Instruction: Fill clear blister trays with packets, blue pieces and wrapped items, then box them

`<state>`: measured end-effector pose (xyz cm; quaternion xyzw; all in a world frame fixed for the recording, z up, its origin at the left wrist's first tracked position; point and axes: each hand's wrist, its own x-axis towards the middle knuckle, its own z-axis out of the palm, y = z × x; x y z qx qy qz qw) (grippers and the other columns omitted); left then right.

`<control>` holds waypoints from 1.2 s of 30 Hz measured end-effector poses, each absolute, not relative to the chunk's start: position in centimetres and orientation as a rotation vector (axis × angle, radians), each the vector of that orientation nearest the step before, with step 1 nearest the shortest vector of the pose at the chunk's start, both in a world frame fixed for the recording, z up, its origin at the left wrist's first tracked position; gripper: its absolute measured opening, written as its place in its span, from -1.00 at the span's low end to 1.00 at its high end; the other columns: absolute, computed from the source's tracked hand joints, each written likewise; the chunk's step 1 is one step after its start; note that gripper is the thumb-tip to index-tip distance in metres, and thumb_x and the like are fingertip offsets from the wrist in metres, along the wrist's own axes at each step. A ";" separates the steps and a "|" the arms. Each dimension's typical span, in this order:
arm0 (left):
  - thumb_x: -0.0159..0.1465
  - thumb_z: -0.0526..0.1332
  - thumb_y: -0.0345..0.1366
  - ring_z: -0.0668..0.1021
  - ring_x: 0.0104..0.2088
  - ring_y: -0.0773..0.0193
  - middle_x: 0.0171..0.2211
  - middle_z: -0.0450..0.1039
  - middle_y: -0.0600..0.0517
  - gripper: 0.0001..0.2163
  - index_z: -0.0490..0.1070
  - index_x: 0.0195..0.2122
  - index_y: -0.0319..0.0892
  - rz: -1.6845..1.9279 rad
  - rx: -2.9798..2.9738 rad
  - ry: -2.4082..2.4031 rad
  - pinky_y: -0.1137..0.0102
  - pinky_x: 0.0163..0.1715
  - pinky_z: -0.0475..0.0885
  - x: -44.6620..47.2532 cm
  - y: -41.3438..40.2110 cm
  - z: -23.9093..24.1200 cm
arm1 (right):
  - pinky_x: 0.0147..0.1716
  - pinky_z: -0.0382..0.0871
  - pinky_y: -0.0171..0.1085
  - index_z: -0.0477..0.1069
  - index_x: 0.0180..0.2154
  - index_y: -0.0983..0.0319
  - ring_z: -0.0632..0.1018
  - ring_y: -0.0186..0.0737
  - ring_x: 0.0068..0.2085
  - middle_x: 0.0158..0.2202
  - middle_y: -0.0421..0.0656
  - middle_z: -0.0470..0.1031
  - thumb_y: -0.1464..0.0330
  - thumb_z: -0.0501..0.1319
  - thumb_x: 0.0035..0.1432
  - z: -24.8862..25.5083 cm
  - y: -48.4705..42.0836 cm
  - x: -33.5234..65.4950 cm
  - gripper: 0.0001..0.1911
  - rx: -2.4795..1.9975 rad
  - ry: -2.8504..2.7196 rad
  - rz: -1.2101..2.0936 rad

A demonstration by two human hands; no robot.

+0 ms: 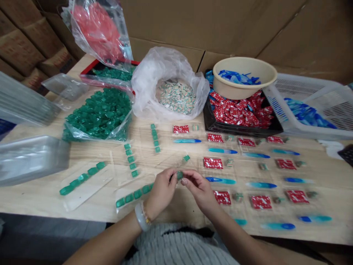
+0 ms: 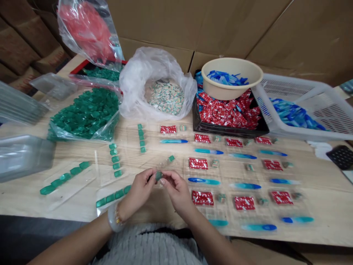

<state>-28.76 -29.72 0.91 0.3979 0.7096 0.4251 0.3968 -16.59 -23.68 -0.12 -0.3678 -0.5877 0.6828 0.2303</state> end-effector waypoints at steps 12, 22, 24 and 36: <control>-0.01 0.02 -0.54 0.45 -0.32 0.31 -0.29 0.41 -0.02 -0.69 0.33 -0.22 -0.27 1.114 0.520 1.540 0.42 -0.33 0.33 -31.5 -29.2 0.6 | -0.24 0.11 -0.20 0.41 -0.35 0.28 0.32 -0.18 -0.25 -0.37 -0.07 0.40 0.41 0.11 0.10 0.8 -15.5 -18.4 -0.88 -0.468 -3.056 0.478; 0.03 0.16 -0.43 0.50 -0.41 0.34 -0.40 0.41 0.01 -0.79 0.30 -0.27 -0.30 1.209 0.261 1.383 0.46 -0.39 0.35 -31.9 -29.0 0.7 | -0.22 0.05 -0.18 0.42 -0.36 0.25 0.30 -0.19 -0.25 -0.36 -0.10 0.39 0.38 0.12 0.09 0.6 -14.3 -20.0 -0.87 -0.135 -3.224 0.303; 0.04 0.18 -0.37 0.50 -0.41 0.34 -0.41 0.42 0.01 -0.80 0.31 -0.28 -0.30 1.230 0.245 1.342 0.47 -0.41 0.35 -32.0 -29.1 0.6 | -0.18 0.08 -0.15 0.40 -0.25 0.26 0.31 -0.16 -0.20 -0.29 -0.07 0.40 0.37 0.11 0.09 1.5 -15.2 -19.7 -0.83 -0.292 -3.081 0.450; 0.08 0.17 -0.12 0.46 -0.49 0.36 -0.49 0.45 -0.01 -0.70 0.40 -0.35 -0.29 1.195 0.449 1.217 0.47 -0.46 0.34 -31.2 -30.3 0.7 | -0.37 0.31 -0.32 0.37 -0.35 0.24 0.43 -0.34 -0.39 -0.45 -0.20 0.41 0.30 0.12 0.08 0.2 -20.4 -18.3 -0.85 -0.857 -2.127 1.778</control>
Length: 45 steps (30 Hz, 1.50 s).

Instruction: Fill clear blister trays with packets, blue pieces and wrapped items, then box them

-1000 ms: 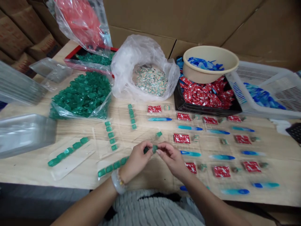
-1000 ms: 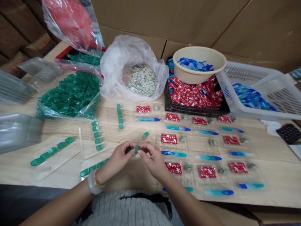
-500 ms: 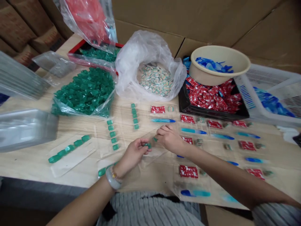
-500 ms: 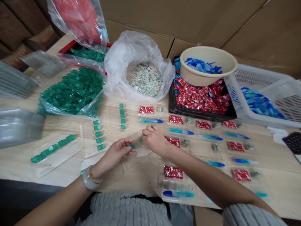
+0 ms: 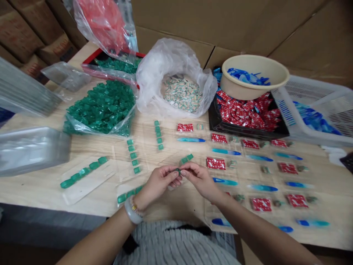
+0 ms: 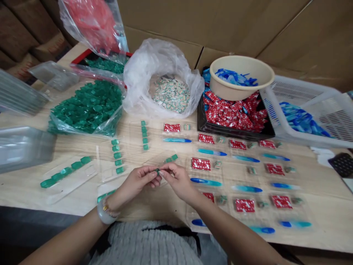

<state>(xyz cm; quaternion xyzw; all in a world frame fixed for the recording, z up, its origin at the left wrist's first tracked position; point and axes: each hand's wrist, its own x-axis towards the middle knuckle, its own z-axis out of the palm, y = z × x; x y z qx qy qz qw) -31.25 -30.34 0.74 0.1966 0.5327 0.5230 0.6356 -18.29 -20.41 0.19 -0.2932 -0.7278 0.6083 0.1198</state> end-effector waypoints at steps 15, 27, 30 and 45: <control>0.19 0.03 -0.12 0.44 -0.63 0.42 -0.62 0.37 0.13 -0.77 0.10 -0.37 -0.19 1.299 0.417 1.359 0.54 -0.62 0.29 -29.8 -30.4 1.0 | -0.39 0.26 -0.26 0.38 -0.34 0.22 0.39 -0.36 -0.50 -0.57 -0.27 0.38 0.28 0.24 -0.04 -0.2 -22.2 -18.5 -0.82 -0.841 -1.183 2.497; 0.18 0.06 -0.13 0.41 -0.57 0.43 -0.56 0.33 0.12 -0.77 0.16 -0.29 -0.19 1.140 0.582 1.261 0.54 -0.57 0.27 -31.2 -30.5 1.7 | -0.39 0.27 -0.30 0.42 -0.36 0.28 0.44 -0.37 -0.47 -0.51 -0.21 0.42 0.33 0.27 -0.07 -0.3 -21.2 -18.3 -0.82 -0.821 -1.048 2.719; 0.12 0.14 -0.24 0.36 -0.54 0.45 -0.50 0.31 0.10 -0.82 0.24 -0.30 -0.22 1.138 0.706 1.341 0.55 -0.56 0.24 -31.6 -30.5 2.3 | -0.45 0.23 -0.38 0.42 -0.42 0.28 0.39 -0.44 -0.49 -0.51 -0.24 0.40 0.37 0.31 -0.14 -0.4 -21.1 -18.1 -0.83 -0.940 -0.985 2.690; 0.26 -0.06 -0.32 0.40 -0.21 0.23 -0.23 0.39 -0.04 -0.78 0.28 -0.14 -0.17 0.799 1.442 2.047 0.34 -0.20 0.26 -30.8 -30.9 0.9 | -0.38 0.23 -0.29 0.38 -0.35 0.26 0.35 -0.32 -0.41 -0.43 -0.17 0.35 0.29 0.16 0.04 -0.1 -19.8 -18.4 -0.84 -0.842 -2.142 1.808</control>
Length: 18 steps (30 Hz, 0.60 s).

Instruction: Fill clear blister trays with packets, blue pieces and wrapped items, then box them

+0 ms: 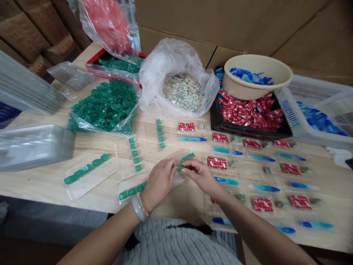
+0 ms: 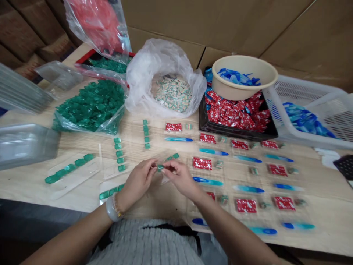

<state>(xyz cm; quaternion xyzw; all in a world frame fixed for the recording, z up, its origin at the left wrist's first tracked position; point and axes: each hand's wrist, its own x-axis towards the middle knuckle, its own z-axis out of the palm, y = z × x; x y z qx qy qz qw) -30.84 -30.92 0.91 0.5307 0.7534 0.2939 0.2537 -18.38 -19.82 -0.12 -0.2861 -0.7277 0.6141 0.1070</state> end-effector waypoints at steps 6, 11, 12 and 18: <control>0.18 0.03 -0.43 0.32 -0.13 0.14 -0.21 0.36 -0.07 -0.81 0.32 -0.19 -0.20 0.468 1.698 2.170 0.21 -0.12 0.17 -31.0 -31.0 0.0 | -0.24 0.09 -0.19 0.39 -0.42 0.30 0.30 -0.21 -0.28 -0.41 -0.08 0.36 0.45 0.03 0.13 1.3 -15.6 -21.1 -0.82 0.019 -3.294 0.351; 0.21 -0.04 -0.45 0.33 -0.21 0.17 -0.29 0.37 -0.05 -0.82 0.33 -0.28 -0.20 0.468 1.678 2.182 0.24 -0.17 0.17 -31.4 -30.6 -0.5 | -0.24 0.03 -0.20 0.38 -0.41 0.26 0.28 -0.21 -0.27 -0.40 -0.13 0.37 0.37 0.07 0.12 0.1 -15.5 -21.8 -0.84 0.134 -3.355 0.302; 0.21 -0.04 -0.45 0.33 -0.22 0.17 -0.30 0.37 -0.05 -0.82 0.33 -0.28 -0.19 0.472 1.665 2.183 0.25 -0.17 0.17 -31.4 -30.6 -0.6 | -0.23 0.03 -0.20 0.39 -0.39 0.26 0.29 -0.22 -0.26 -0.38 -0.13 0.38 0.36 0.08 0.12 0.0 -15.5 -21.7 -0.85 0.084 -3.354 0.345; 0.21 0.02 -0.40 0.35 -0.19 0.21 -0.27 0.37 -0.02 -0.84 0.32 -0.21 -0.17 0.523 1.641 2.123 0.27 -0.15 0.20 -31.4 -31.2 -0.2 | -0.17 0.09 -0.18 0.37 -0.21 0.24 0.33 -0.17 -0.20 -0.29 -0.11 0.41 0.31 0.19 0.02 0.5 -15.9 -20.6 -0.75 -0.183 -3.227 0.611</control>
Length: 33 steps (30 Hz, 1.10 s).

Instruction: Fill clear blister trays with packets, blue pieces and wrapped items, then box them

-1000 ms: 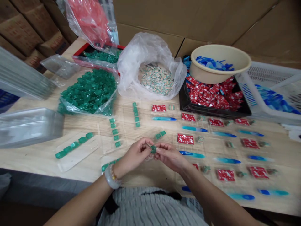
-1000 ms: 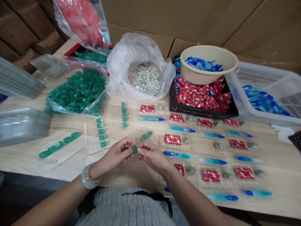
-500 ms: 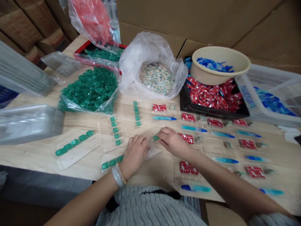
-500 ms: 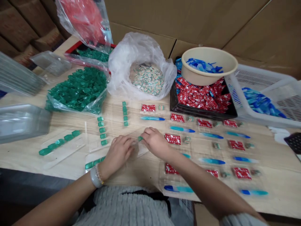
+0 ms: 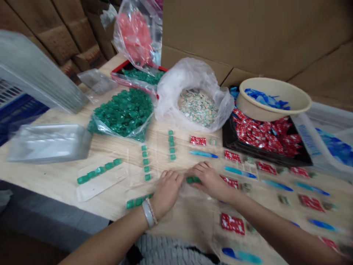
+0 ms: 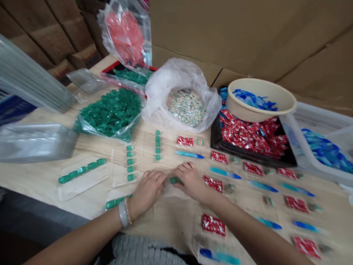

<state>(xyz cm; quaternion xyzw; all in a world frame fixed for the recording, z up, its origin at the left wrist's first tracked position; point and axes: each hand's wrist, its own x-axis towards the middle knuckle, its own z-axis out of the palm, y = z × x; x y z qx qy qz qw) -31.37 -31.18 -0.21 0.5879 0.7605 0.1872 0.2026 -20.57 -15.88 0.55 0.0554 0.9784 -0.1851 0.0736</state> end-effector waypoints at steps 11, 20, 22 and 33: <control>0.15 0.04 -0.31 0.46 -0.25 0.21 -0.27 0.46 -0.04 -0.77 0.44 -0.27 -0.24 0.758 1.338 2.709 0.37 -0.17 0.30 -59.0 -28.0 5.9 | -0.33 0.26 -0.27 0.43 -0.31 0.25 0.44 -0.24 -0.40 -0.47 -0.12 0.46 0.36 0.00 0.16 4.6 -12.7 -32.8 -0.75 0.245 3.270 -0.620; 0.15 0.06 -0.28 0.48 -0.23 0.20 -0.25 0.47 -0.08 -0.74 0.43 -0.22 -0.24 0.558 1.177 2.761 0.39 -0.19 0.32 -67.4 -21.1 2.7 | -0.20 0.27 -0.37 0.44 -0.23 0.29 0.47 -0.30 -0.24 -0.25 -0.12 0.49 0.50 0.03 0.07 1.3 -10.1 -53.9 -0.74 0.562 3.195 -0.640; 0.13 0.08 -0.27 0.48 -0.22 0.18 -0.26 0.47 -0.08 -0.75 0.44 -0.23 -0.21 0.516 1.168 2.734 0.38 -0.18 0.32 -67.8 -19.9 2.2 | -0.21 0.27 -0.35 0.44 -0.25 0.30 0.47 -0.27 -0.24 -0.27 -0.10 0.49 0.52 0.00 0.07 0.4 -9.5 -55.5 -0.72 0.635 3.180 -0.583; -0.01 0.15 -0.50 0.44 -0.14 0.05 -0.24 0.43 -0.20 -0.79 0.45 -0.33 -0.29 0.528 1.192 2.604 0.26 -0.11 0.27 -67.0 -17.9 1.4 | -0.27 0.27 -0.27 0.35 -0.14 0.26 0.41 -0.17 -0.22 -0.16 -0.02 0.31 0.54 0.05 -0.04 -1.5 -9.6 -56.6 -0.64 0.542 3.150 -0.369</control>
